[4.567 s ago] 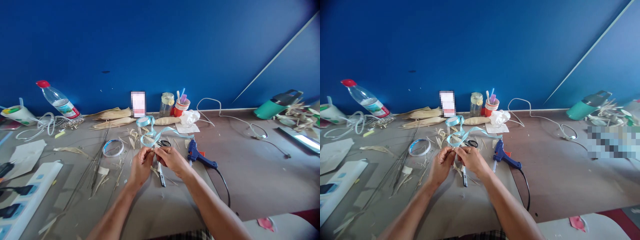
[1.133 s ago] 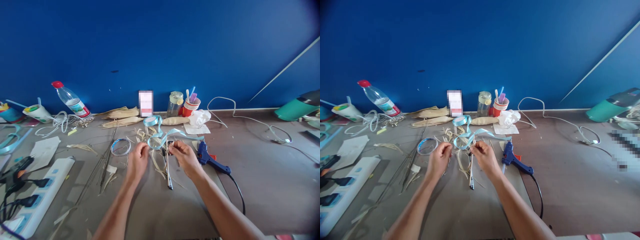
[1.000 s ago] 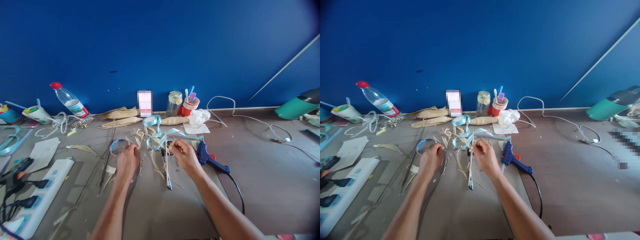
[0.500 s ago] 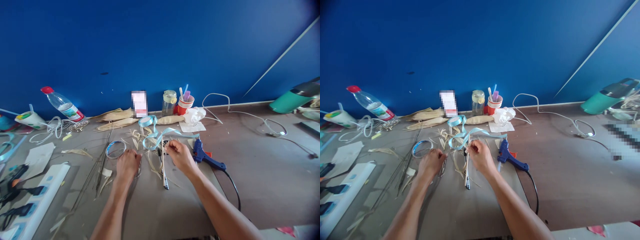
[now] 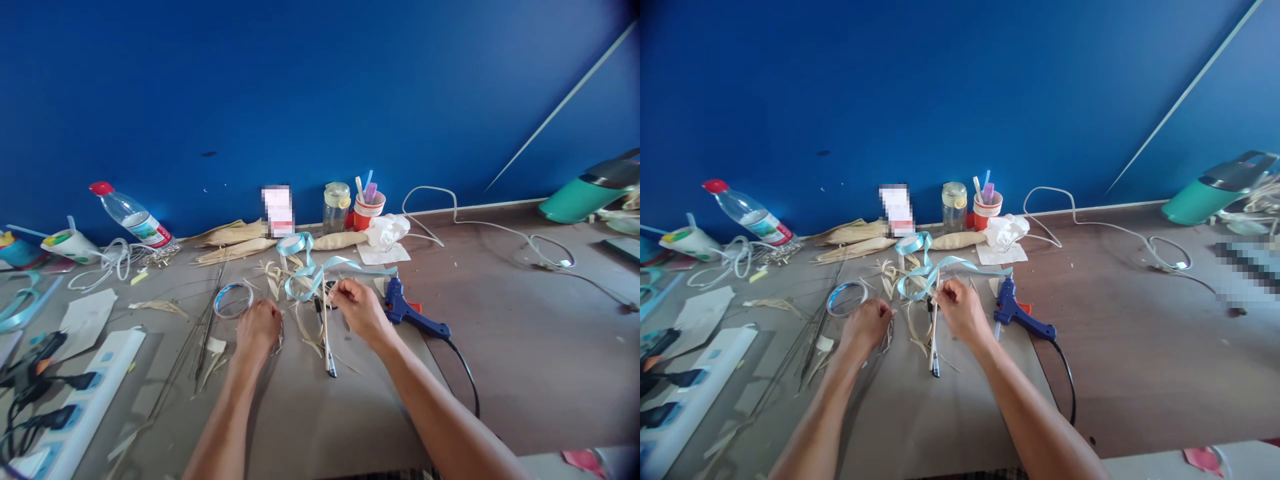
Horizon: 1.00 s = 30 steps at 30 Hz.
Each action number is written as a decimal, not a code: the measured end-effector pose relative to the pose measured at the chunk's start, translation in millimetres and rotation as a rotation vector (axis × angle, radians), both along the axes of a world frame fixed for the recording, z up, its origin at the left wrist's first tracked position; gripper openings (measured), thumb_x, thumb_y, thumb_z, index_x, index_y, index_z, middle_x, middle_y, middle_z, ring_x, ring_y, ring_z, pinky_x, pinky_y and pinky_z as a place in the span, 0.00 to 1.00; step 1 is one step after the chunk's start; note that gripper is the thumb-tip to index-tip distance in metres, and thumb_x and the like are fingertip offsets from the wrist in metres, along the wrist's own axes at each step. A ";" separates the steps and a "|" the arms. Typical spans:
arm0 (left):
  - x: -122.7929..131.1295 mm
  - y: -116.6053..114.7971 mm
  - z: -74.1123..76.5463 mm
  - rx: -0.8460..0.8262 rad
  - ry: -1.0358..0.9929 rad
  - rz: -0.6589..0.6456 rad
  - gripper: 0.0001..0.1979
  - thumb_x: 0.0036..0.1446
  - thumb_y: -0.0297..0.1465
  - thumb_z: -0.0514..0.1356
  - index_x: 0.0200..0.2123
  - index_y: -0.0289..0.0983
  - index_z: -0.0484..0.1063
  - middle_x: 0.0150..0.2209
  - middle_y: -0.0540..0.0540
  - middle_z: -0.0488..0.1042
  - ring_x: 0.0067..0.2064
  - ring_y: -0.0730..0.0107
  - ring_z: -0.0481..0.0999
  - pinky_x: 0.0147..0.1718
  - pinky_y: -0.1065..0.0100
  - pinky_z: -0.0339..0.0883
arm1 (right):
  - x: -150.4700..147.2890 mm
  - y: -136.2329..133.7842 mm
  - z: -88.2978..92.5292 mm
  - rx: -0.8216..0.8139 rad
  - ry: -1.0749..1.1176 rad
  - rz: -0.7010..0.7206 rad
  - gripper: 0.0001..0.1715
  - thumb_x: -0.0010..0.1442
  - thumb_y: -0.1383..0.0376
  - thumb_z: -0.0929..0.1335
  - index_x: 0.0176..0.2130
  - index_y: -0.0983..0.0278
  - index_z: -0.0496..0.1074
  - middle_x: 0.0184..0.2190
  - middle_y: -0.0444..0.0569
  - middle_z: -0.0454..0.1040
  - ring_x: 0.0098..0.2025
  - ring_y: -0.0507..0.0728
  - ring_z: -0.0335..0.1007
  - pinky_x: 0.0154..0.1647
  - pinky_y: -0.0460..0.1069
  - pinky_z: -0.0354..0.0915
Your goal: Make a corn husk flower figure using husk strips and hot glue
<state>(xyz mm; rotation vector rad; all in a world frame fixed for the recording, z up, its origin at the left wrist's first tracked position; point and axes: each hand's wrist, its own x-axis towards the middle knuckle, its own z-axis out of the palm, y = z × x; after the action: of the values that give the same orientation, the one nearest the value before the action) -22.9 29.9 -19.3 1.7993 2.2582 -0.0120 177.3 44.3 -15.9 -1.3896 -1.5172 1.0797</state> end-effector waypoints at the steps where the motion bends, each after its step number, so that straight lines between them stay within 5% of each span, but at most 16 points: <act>1: 0.4 -0.2 0.1 -0.004 -0.006 -0.002 0.12 0.56 0.36 0.52 0.30 0.38 0.74 0.37 0.42 0.76 0.39 0.62 0.75 0.35 0.68 0.63 | 0.8 0.5 0.4 -0.001 0.001 -0.006 0.11 0.53 0.60 0.63 0.24 0.64 0.64 0.17 0.39 0.56 0.21 0.48 0.50 0.21 0.44 0.48; 13: 4.9 -15.1 14.0 -0.126 0.141 -0.056 0.15 0.55 0.40 0.54 0.35 0.37 0.74 0.41 0.37 0.76 0.44 0.56 0.75 0.37 0.64 0.63 | 9.1 4.0 6.3 0.030 0.004 -0.044 0.12 0.50 0.60 0.63 0.20 0.64 0.60 0.17 0.39 0.56 0.22 0.49 0.50 0.23 0.45 0.48; 22: 10.5 -32.2 11.3 -0.142 0.147 -0.115 0.11 0.53 0.27 0.52 0.33 0.32 0.74 0.39 0.32 0.76 0.43 0.57 0.75 0.37 0.65 0.63 | 9.0 8.0 -3.3 0.045 0.021 -0.041 0.13 0.48 0.61 0.63 0.18 0.63 0.57 0.16 0.39 0.54 0.21 0.48 0.48 0.23 0.45 0.47; 27: 7.7 -36.6 16.2 -0.103 0.049 -0.086 0.09 0.52 0.27 0.51 0.29 0.33 0.72 0.29 0.42 0.76 0.32 0.66 0.75 0.29 0.70 0.60 | 7.4 9.5 -7.0 0.013 0.069 -0.044 0.13 0.47 0.61 0.64 0.17 0.63 0.58 0.15 0.38 0.54 0.21 0.48 0.47 0.22 0.45 0.45; 30: 5.1 -43.1 26.9 -0.018 -0.047 -0.100 0.10 0.56 0.30 0.48 0.31 0.35 0.69 0.28 0.48 0.74 0.30 0.72 0.72 0.28 0.73 0.60 | 4.9 6.8 -1.2 -0.070 0.295 0.031 0.10 0.47 0.60 0.65 0.22 0.64 0.63 0.16 0.38 0.59 0.21 0.48 0.51 0.23 0.45 0.49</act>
<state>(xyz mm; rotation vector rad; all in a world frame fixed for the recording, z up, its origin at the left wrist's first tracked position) -17.8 -13.2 7.6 1.8813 2.1277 -0.0083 182.2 51.1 -17.1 -1.1947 -1.3000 1.3051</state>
